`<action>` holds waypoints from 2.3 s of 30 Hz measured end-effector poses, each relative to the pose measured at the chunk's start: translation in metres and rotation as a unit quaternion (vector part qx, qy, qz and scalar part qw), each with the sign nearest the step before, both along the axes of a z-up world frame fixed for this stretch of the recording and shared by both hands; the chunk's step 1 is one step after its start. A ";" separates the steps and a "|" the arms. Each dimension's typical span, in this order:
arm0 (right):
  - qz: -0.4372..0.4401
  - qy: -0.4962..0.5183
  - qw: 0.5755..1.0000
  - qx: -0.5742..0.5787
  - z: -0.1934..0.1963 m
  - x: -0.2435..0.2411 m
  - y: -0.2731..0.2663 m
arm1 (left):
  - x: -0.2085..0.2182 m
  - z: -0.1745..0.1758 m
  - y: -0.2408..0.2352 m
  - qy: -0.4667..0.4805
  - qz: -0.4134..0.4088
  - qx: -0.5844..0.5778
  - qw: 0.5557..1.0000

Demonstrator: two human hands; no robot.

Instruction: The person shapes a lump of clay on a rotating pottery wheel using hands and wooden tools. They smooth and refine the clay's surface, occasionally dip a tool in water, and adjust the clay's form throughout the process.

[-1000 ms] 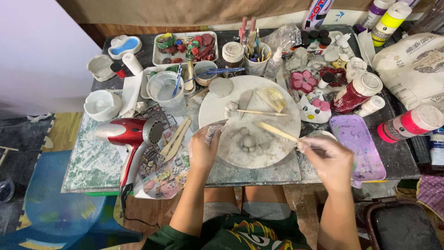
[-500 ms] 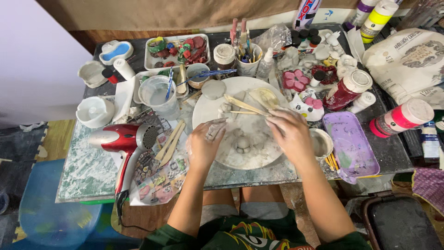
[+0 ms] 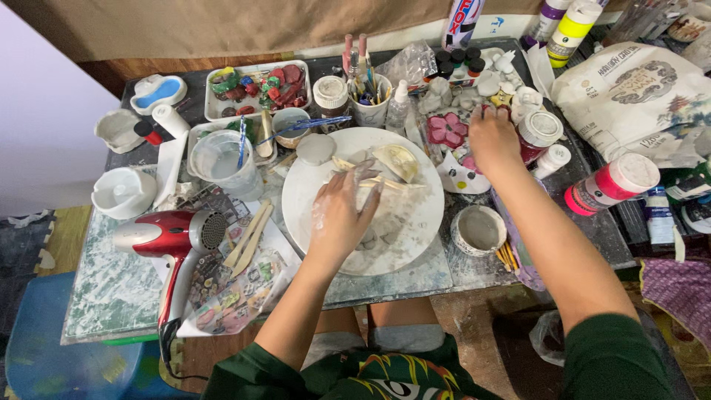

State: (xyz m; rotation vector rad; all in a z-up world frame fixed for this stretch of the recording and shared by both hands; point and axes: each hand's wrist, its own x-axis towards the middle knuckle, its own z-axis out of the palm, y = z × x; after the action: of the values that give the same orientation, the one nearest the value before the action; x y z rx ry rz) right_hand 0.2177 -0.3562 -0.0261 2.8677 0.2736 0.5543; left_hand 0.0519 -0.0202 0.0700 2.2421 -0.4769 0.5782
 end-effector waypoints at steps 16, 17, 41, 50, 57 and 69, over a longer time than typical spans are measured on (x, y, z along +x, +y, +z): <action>-0.044 0.137 0.984 0.102 -0.002 0.038 -0.014 | -0.069 -0.032 -0.106 0.226 -0.278 0.025 0.933; -0.034 0.126 0.985 0.112 0.004 0.035 -0.009 | -0.074 -0.040 -0.119 0.220 -0.287 0.000 0.932; 0.167 0.025 0.879 0.445 0.100 -0.221 0.087 | -0.080 -0.050 -0.098 0.249 -0.193 -0.459 0.831; 0.156 -0.014 0.872 0.465 0.091 -0.216 0.171 | -0.070 -0.046 -0.036 0.142 -0.013 -0.314 0.939; 0.319 -0.094 0.863 0.381 0.074 -0.191 0.198 | -0.062 -0.073 0.004 0.282 -0.035 -0.456 0.843; 0.300 0.167 0.901 0.265 0.113 -0.157 0.208 | -0.030 -0.088 0.024 0.293 -0.030 -0.528 0.796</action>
State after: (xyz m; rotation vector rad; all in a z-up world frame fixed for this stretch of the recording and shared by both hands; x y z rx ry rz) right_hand 0.0608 -0.1478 0.0864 3.3772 1.2762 0.2343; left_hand 0.0217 0.0039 -0.0184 1.1877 0.1184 0.0216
